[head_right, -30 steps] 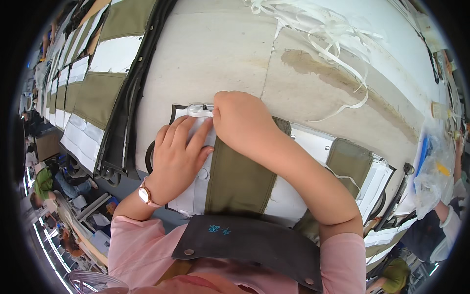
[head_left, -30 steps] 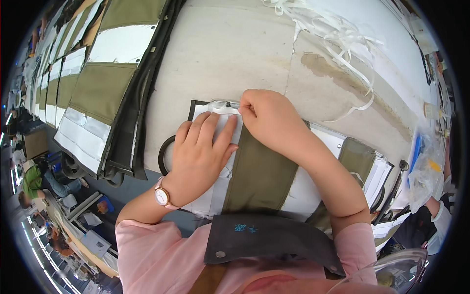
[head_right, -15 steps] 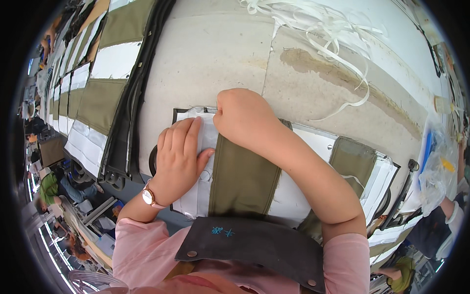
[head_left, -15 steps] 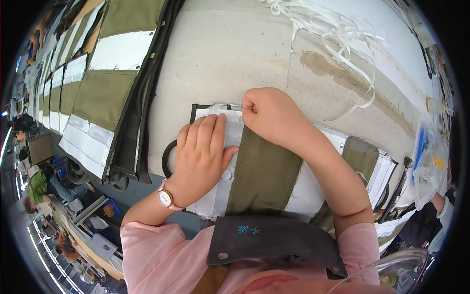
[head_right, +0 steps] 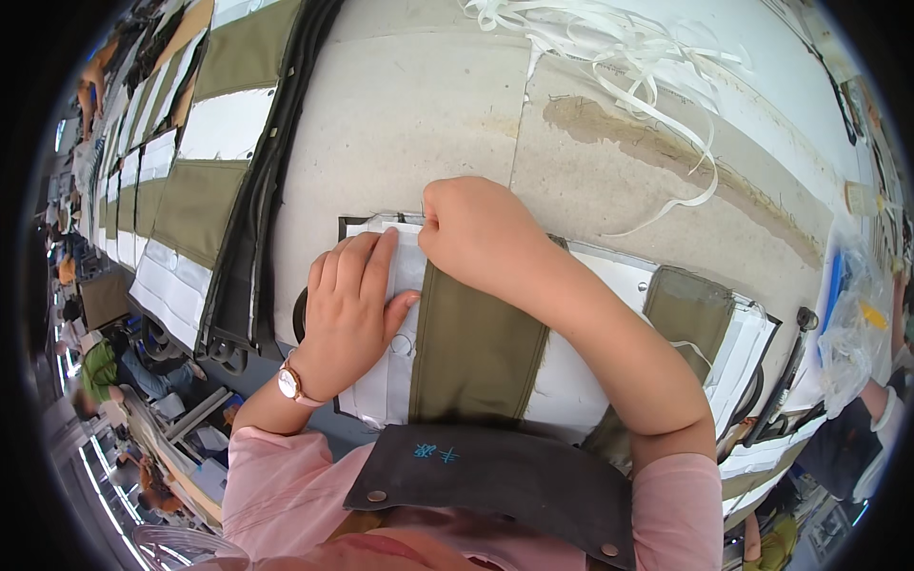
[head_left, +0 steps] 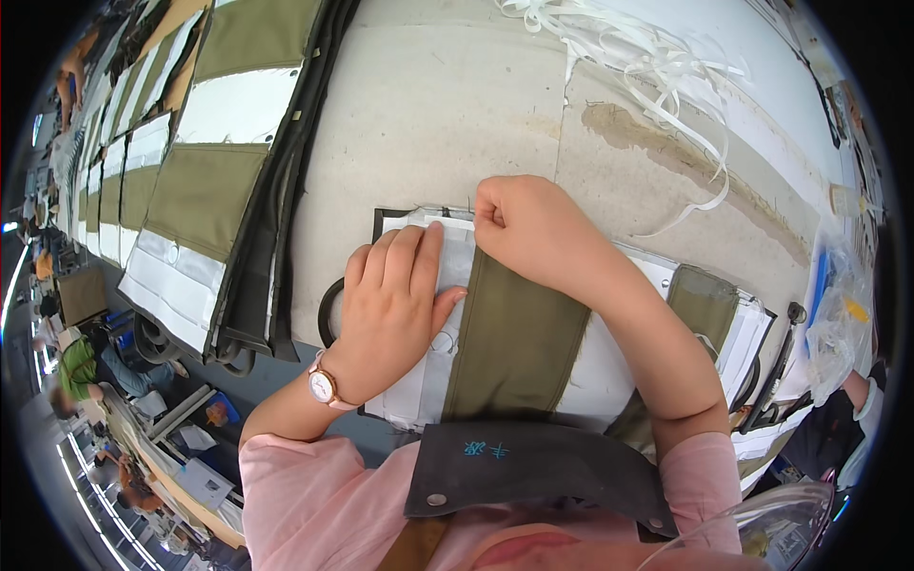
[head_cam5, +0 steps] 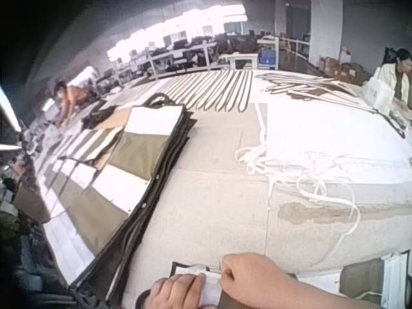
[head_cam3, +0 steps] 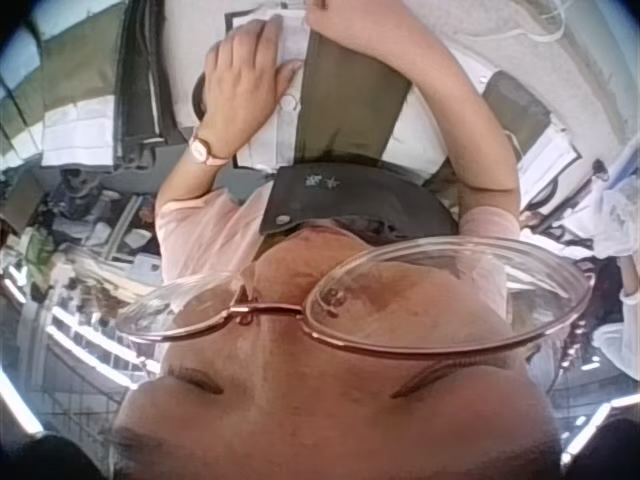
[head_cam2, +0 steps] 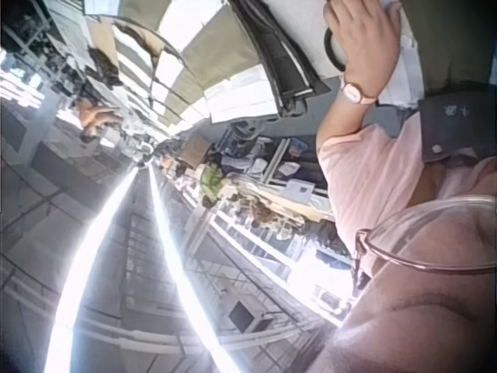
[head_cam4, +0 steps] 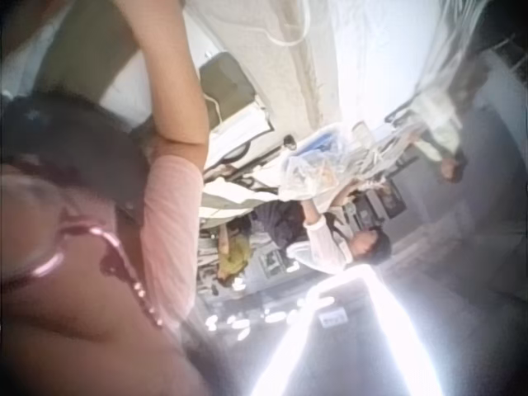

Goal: The person assembles a green and white striped bag by hand. They thread white elastic straps through the fabric, fold the edges, and secure them with metal rivets using a hammer. The person repeats this process for multiple straps on the bag.

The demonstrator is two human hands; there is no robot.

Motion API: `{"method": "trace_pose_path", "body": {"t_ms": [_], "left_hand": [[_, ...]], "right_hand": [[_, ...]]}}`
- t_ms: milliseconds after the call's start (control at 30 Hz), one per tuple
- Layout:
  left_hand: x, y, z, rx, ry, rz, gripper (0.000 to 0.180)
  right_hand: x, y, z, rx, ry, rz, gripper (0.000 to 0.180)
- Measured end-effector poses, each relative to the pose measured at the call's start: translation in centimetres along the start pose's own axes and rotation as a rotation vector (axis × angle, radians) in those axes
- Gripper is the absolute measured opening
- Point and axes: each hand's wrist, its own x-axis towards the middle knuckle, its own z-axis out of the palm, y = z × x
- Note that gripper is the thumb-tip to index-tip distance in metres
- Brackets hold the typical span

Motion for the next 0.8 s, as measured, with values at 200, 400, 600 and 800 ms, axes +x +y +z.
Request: {"method": "trace_pose_path", "body": {"t_ms": [200, 400, 600, 800], "left_hand": [[0.4, -0.2, 0.0, 0.019, -0.001, 0.012, 0.065], [0.6, -0.5, -0.1, 0.034, -0.007, 0.030, 0.067], [0.7, -0.6, -0.5, 0.003, -0.036, 0.022, 0.065], [0.8, -0.7, -0.4, 0.039, -0.030, 0.048, 0.062]], "right_hand": [[-2.5, 0.6, 1.0, -0.115, 0.159, -0.218, 0.015], [-4.1, 1.9, 0.8, -0.227, 0.157, -0.342, 0.034], [-4.1, 2.0, 1.0, -0.175, 0.177, -0.326, 0.032], [-3.9, 2.1, 0.9, -0.183, 0.156, -0.311, 0.031]]}}
